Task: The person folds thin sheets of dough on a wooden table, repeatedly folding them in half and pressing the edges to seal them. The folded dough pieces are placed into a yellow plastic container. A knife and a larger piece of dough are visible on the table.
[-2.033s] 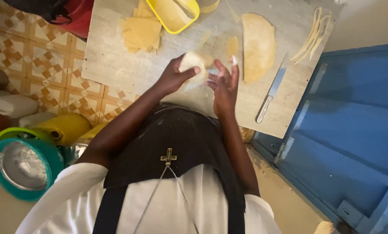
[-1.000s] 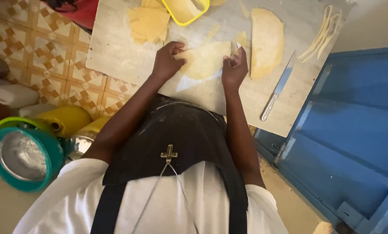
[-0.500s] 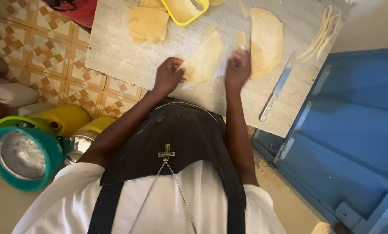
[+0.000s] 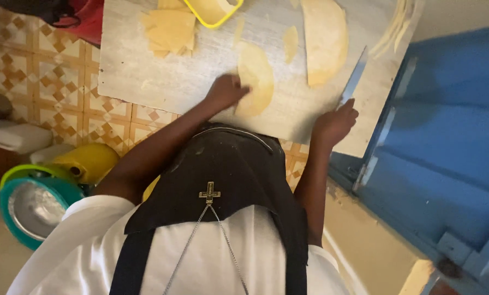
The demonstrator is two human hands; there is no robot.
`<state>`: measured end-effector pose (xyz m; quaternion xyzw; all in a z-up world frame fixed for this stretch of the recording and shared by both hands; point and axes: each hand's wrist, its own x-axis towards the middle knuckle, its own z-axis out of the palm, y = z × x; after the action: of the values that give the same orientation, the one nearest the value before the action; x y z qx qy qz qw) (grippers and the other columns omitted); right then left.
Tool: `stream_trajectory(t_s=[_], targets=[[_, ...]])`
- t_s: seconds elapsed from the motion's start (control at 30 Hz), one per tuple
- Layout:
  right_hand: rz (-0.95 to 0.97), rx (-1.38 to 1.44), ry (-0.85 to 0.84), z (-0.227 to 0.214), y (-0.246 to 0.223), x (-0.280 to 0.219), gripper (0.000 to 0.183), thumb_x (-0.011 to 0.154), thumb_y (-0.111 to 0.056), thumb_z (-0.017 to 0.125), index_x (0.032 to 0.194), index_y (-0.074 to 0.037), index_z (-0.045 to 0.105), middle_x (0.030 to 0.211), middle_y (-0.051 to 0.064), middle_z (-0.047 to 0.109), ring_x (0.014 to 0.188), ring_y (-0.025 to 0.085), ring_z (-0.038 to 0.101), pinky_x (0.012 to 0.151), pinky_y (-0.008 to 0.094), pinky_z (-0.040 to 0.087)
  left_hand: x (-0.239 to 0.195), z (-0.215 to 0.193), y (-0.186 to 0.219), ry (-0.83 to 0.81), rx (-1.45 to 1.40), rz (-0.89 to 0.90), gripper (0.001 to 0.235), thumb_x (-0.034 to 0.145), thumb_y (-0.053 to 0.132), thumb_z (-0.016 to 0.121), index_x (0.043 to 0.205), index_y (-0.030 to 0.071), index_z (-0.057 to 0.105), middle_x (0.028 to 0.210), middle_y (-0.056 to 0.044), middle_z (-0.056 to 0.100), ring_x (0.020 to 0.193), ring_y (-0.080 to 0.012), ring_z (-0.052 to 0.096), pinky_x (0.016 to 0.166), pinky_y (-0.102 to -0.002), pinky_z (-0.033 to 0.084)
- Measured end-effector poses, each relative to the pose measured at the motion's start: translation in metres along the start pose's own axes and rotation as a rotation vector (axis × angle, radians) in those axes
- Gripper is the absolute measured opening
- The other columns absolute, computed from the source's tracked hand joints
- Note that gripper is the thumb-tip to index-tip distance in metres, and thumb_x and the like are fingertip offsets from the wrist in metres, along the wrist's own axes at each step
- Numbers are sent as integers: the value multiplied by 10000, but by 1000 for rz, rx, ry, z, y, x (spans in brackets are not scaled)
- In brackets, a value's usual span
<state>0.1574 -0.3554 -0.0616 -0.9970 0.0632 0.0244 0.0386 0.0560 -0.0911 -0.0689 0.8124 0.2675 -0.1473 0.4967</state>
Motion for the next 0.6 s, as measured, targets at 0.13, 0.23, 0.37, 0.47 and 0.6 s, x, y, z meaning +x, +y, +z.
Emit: stream_trajectory(t_s=[0.13,0.23,0.37,0.47,0.6], targets=[[-15,-50,-74,-9,0,-2,539,812,-21,575,1312,1,375,1156,202,470,1062,342,499,895,400,415,58,45,-46,140,-141,-118,340,713,367,692,952,128,657,833,-111,641,827,-304,648,670,-392,511],[-20,133,-5,-8,4,-1,582,763,26,554,1303,56,338,1084,209,472,1006,351,508,843,397,463,41,40,-25,286,-274,-123,355,743,332,679,971,62,642,836,-155,625,834,-330,642,679,-424,500],[-113,-138,-11,8,16,-11,514,814,-2,503,1292,88,339,1145,199,494,1042,293,517,921,341,376,-5,23,12,208,-681,-183,288,821,223,601,1020,16,586,769,-82,587,683,-179,587,593,-323,485],[-467,-351,37,-3,4,-41,433,866,-32,483,1267,105,394,1196,199,526,1082,246,523,958,301,333,9,39,-17,-45,-852,-324,424,810,242,632,1123,-22,521,883,-141,608,767,-237,635,621,-367,537],[-734,-28,10,22,2,-56,430,770,3,490,1171,153,459,961,232,569,839,316,547,804,385,402,64,80,-82,-322,-1142,-515,410,800,192,697,1104,-25,528,959,-175,645,840,-304,670,687,-442,577]])
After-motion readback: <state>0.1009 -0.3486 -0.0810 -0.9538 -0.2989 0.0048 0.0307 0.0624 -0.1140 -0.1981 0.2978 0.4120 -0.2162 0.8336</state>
